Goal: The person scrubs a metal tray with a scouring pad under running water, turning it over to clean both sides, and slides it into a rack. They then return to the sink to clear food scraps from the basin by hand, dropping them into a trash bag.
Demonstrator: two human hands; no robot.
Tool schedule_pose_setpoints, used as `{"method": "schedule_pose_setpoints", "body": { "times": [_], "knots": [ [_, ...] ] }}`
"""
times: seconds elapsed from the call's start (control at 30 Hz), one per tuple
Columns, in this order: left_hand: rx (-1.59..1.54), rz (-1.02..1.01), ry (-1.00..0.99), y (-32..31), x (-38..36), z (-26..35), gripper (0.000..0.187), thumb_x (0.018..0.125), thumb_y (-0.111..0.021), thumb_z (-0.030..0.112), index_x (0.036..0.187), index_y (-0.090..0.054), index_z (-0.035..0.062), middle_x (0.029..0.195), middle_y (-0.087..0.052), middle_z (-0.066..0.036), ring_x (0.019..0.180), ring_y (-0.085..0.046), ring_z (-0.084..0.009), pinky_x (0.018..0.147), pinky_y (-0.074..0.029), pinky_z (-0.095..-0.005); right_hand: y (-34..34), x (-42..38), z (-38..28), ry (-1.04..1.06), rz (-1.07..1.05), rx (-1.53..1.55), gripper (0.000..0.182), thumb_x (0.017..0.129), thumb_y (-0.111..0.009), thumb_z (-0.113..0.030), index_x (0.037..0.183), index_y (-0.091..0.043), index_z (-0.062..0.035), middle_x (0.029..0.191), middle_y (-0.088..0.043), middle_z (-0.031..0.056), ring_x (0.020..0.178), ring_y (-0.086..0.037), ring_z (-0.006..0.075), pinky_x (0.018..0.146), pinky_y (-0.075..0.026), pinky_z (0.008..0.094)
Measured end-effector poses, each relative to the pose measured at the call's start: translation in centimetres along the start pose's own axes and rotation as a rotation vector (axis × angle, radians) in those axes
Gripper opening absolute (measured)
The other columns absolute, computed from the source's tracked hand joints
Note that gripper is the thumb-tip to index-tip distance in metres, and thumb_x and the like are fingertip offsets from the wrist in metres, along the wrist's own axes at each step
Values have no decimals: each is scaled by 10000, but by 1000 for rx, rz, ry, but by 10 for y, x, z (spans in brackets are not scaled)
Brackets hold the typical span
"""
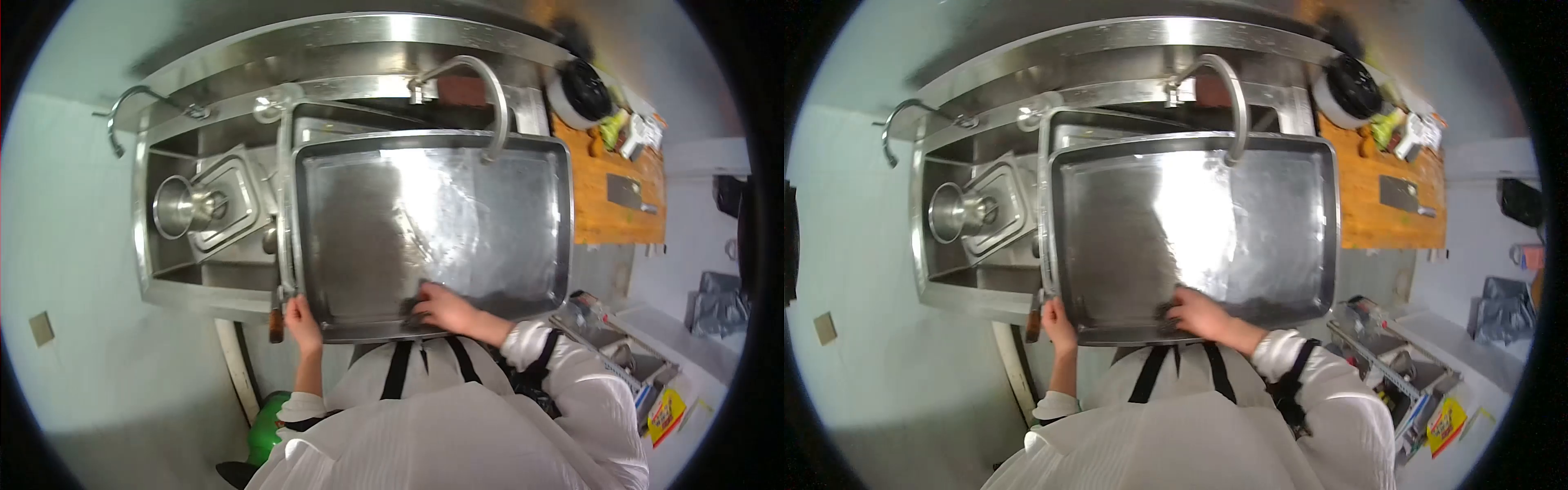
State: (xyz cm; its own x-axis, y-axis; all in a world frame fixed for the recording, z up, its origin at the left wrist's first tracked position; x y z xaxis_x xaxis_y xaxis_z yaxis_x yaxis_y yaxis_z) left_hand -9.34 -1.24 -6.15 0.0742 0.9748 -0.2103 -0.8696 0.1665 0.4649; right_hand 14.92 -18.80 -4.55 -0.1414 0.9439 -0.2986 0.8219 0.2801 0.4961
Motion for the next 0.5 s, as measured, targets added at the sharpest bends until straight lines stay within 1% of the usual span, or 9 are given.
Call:
{"method": "schedule_pose_setpoints", "body": {
  "times": [0.07, 0.17, 0.23, 0.3, 0.33, 0.37, 0.4, 0.43, 0.5],
  "knots": [
    [20, -40, 28, -2, -2, 7, 331, 922, -459, 176, 648, -323, 52, 619, -258, 46, 598, -236, -64, 500, -233, -245, -34, 53, -41, 235, 45, -57, 225, 681, -641, -130, 900, -616, -83, 981, -480, 128, 959, -483, 288, 777, -453, 365],
    [-11, -57, 44, -6, -2, 18, 335, 931, -445, 205, 660, -323, 51, 630, -257, 51, 607, -244, -66, 514, -238, -240, -46, 123, -98, 404, 163, -213, 166, 695, -588, -129, 837, -595, -44, 987, -475, 138, 961, -486, 285, 764, -468, 352],
    [27, -55, 9, -5, 1, 23, 334, 932, -441, 205, 666, -323, 41, 624, -254, 39, 600, -244, -76, 512, -241, -247, -31, 153, -106, 467, 242, -280, 144, 699, -569, -121, 809, -587, -30, 979, -477, 147, 967, -484, 288, 759, -473, 350],
    [64, -55, -17, -4, -2, 26, 334, 932, -437, 205, 671, -324, 31, 619, -250, 28, 593, -244, -85, 511, -245, -253, -23, 177, -90, 365, 177, -304, 121, 694, -551, -93, 785, -569, -16, 972, -478, 164, 963, -481, 299, 759, -477, 355],
    [111, -81, 33, -9, -6, 24, 330, 929, -441, 211, 681, -339, 21, 616, -271, 15, 595, -258, -89, 511, -256, -260, 0, 185, -77, 297, 314, -388, 110, 698, -538, -88, 773, -559, -10, 946, -481, 157, 925, -483, 299, 752, -476, 356],
    [154, -101, 78, -16, -9, 21, 327, 926, -445, 218, 690, -354, 11, 613, -292, 2, 596, -271, -92, 511, -266, -266, 27, 198, -61, 214, 440, -371, 115, 739, -522, -96, 823, -521, -17, 885, -476, 156, 874, -491, 317, 709, -456, 395],
    [208, -128, 125, -19, -16, 18, 326, 923, -449, 224, 700, -369, 1, 610, -312, -10, 597, -285, -96, 511, -277, -273, 46, 216, -41, 124, 508, -399, 115, 737, -523, -90, 828, -529, -20, 886, -478, 158, 867, -490, 319, 707, -456, 397],
    [213, -131, 123, -23, -28, 13, 326, 923, -449, 224, 700, -369, 1, 610, -312, -10, 597, -285, -96, 511, -277, -273, 61, 236, -10, 42, 510, -405, 131, 729, -523, -85, 846, -540, -28, 913, -476, 158, 877, -487, 315, 713, -453, 402],
    [201, -118, -2, -41, -35, 10, 320, 910, -473, 206, 688, -395, -11, 582, -314, -29, 573, -292, -96, 491, -284, -280, 104, 243, 26, -97, 500, -524, 147, 719, -518, -66, 859, -545, -32, 944, -472, 154, 903, -477, 313, 737, -449, 393]
  ]
}}
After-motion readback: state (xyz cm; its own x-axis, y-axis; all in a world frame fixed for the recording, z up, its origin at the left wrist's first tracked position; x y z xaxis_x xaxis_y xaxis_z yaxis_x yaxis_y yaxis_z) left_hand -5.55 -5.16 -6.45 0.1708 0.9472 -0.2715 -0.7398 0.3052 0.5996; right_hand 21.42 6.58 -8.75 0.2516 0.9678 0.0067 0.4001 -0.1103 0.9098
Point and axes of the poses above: each hand's wrist, its own x-axis towards the middle knuckle, its own y-axis out of the back of the hand, z = x × y, the point moved 8 cm from there along x, towards the middle knuckle
